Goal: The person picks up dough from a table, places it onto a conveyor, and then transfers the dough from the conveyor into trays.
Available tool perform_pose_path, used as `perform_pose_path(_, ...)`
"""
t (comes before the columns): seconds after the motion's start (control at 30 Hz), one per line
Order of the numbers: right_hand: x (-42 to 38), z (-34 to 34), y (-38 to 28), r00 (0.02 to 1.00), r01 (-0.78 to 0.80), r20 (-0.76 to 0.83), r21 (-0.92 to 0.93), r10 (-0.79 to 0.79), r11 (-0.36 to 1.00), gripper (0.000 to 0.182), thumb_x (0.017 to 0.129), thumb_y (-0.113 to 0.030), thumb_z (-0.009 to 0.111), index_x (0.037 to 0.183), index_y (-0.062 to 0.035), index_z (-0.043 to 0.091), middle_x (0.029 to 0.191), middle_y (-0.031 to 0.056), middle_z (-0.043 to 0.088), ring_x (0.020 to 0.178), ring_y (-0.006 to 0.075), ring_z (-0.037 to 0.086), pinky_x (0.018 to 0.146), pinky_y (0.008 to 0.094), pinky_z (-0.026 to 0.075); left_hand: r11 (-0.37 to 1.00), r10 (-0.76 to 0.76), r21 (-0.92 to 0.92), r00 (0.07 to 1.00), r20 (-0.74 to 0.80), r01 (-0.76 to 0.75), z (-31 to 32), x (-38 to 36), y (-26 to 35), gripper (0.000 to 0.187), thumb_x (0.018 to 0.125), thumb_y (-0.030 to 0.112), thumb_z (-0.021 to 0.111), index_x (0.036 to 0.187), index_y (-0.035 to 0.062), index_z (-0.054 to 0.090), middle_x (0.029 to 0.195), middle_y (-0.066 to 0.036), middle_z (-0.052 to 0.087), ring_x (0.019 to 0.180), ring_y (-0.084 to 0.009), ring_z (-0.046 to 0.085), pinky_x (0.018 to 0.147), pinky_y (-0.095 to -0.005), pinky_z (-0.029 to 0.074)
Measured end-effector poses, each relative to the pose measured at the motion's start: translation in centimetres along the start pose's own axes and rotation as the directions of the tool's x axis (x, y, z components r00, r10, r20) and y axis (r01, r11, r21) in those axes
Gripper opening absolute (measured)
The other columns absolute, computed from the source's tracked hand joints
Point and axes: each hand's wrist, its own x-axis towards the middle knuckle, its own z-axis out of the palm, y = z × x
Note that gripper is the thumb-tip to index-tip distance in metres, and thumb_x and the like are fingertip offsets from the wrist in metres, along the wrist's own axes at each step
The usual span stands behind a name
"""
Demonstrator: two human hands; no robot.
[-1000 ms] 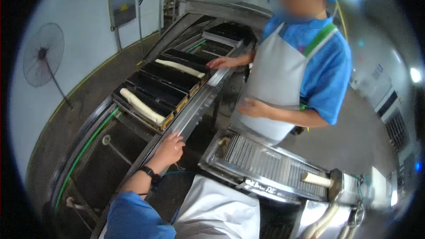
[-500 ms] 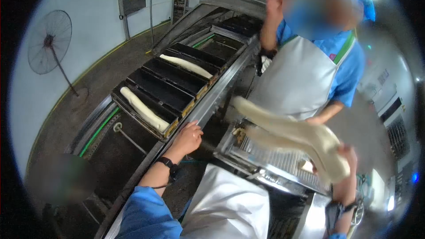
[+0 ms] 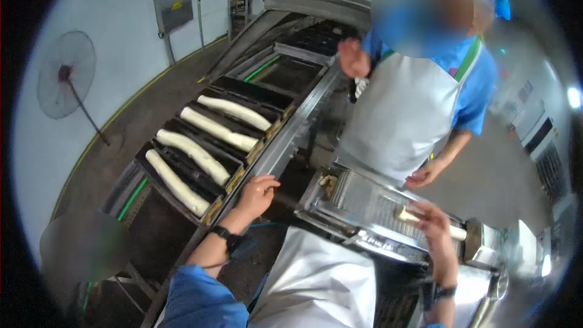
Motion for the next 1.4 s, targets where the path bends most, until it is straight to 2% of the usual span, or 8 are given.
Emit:
perform_pose_path(0.17,-2.9,-4.5,8.6,0.875,-0.467,-0.335,-0.396,0.349,0.79,0.038,0.082,-0.002,0.068,0.119,0.0005,0.061,0.107,0.0149,0.068,0.097,0.0221,0.065,0.084,0.0328,0.053,0.999,0.01,0.051,0.991,-0.133,-0.003,-6.3,1.4,2.2,0.027,0.079,0.004,0.065,0.106,0.0047,0.068,0.117,-0.017,0.062,0.115,-0.0324,0.057,0.099,-0.04,0.045)
perform_pose_path(0.27,-4.1,-7.5,14.6,0.905,-0.372,-0.363,-0.422,0.222,0.827,0.031,0.082,-0.007,0.072,0.111,0.0017,0.065,0.103,0.0137,0.07,0.093,0.0187,0.066,0.079,0.0301,0.053,0.963,-0.146,0.215,0.985,-0.094,0.163,-9.5,2.7,1.2,0.036,0.078,0.011,0.069,0.112,-0.0007,0.062,0.121,-0.021,0.058,0.119,-0.0391,0.05,0.106,-0.0446,0.037)
perform_pose_path(0.4,-3.0,-8.9,16.2,0.916,-0.34,-0.363,-0.468,0.173,0.816,0.03,0.082,-0.009,0.071,0.109,0.0022,0.065,0.102,0.0141,0.07,0.088,0.0188,0.067,0.077,0.0307,0.054,0.659,-0.535,0.671,0.839,0.101,0.339,-10.0,3.1,3.2,0.077,0.086,0.042,0.062,0.145,0.0029,0.032,0.153,-0.018,0.025,0.144,-0.0385,0.009,0.112,-0.0654,0.008)
perform_pose_path(0.7,5.0,-5.7,17.5,0.97,-0.039,-0.203,-0.677,-0.135,0.735,0.033,0.077,-0.009,0.072,0.109,-0.0044,0.068,0.098,0.0157,0.07,0.082,0.024,0.07,0.073,0.0348,0.056,0.711,-0.405,0.667,0.905,0.13,0.223,-10.6,2.5,4.0,0.043,0.091,0.034,0.056,0.125,0.0064,0.057,0.14,-0.011,0.045,0.137,-0.0335,0.032,0.11,-0.0658,0.011)
perform_pose_path(0.83,5.5,-3.2,16.2,0.989,-0.085,-0.149,-0.675,-0.022,0.733,0.037,0.075,-0.008,0.072,0.111,-0.0054,0.066,0.108,0.0185,0.066,0.093,0.0297,0.066,0.081,0.0378,0.054,0.751,-0.214,0.655,0.968,0.129,0.079,-9.6,2.2,1.1,0.031,0.091,0.029,0.056,0.109,0.0052,0.065,0.116,-0.011,0.062,0.126,-0.0279,0.047,0.107,-0.0611,0.023)
perform_pose_path(0.9,5.5,-2.2,15.6,0.934,0.136,-0.046,-0.871,-0.354,0.472,0.044,0.073,-0.005,0.072,0.116,-0.0062,0.062,0.12,0.0199,0.059,0.107,0.0359,0.058,0.091,0.0421,0.05,0.758,-0.148,0.65,0.986,0.081,0.06,-9.0,2.5,1.2,0.03,0.091,0.029,0.056,0.104,0.0048,0.067,0.109,-0.01,0.064,0.119,-0.0276,0.052,0.105,-0.0587,0.028)
perform_pose_path(1.0,7.9,-1.5,15.0,0.93,0.204,0.031,-0.873,-0.366,0.443,0.052,0.07,-0.003,0.072,0.12,-0.007,0.059,0.128,0.0203,0.052,0.117,0.0397,0.051,0.098,0.0445,0.046,0.766,-0.092,0.643,0.993,0.072,0.025,-8.2,3.6,0.8,0.029,0.091,0.03,0.055,0.096,0.0043,0.068,0.1,-0.01,0.065,0.108,-0.028,0.056,0.102,-0.056,0.031)
perform_pose_path(1.4,1.6,1.0,20.2,0.897,0.169,-0.124,-0.791,-0.424,0.588,0.034,0.069,0.008,0.062,0.099,-0.0063,0.068,0.116,0.018,0.06,0.11,0.0367,0.057,0.092,0.0454,0.049,0.75,-0.107,0.662,0.99,0.095,0.017,-5.7,8.7,-2.7,0.04,0.094,0.038,0.048,0.085,0.0055,0.07,0.091,-0.013,0.066,0.099,-0.0295,0.059,0.095,-0.0537,0.038)
